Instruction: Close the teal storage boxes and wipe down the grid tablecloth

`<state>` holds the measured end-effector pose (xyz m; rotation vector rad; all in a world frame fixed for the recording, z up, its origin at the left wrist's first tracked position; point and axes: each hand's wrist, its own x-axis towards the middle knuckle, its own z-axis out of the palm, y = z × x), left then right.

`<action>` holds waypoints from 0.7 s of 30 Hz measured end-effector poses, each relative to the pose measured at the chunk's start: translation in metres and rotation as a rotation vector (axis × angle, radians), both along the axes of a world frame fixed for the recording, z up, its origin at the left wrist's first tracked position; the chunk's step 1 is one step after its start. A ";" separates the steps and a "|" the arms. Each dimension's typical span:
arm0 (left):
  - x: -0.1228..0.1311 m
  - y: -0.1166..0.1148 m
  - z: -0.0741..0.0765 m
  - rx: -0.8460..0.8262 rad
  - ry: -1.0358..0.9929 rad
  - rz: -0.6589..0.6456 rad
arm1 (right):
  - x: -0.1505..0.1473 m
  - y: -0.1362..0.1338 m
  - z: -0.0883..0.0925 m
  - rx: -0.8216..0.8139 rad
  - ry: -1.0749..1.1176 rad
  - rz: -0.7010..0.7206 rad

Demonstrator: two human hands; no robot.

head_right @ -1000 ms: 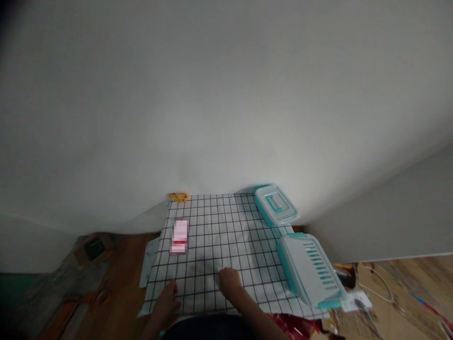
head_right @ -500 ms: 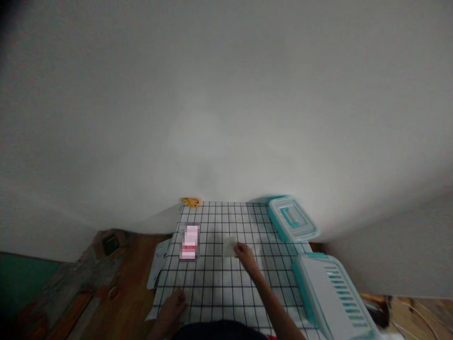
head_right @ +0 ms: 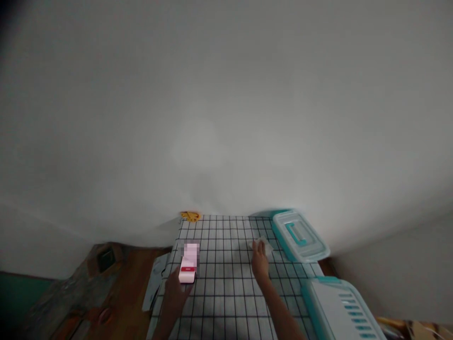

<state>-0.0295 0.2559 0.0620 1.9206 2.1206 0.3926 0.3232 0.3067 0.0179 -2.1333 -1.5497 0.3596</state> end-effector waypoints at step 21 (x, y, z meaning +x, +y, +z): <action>0.029 0.033 0.041 -0.305 -0.088 0.269 | -0.010 -0.089 -0.009 0.112 -0.092 0.345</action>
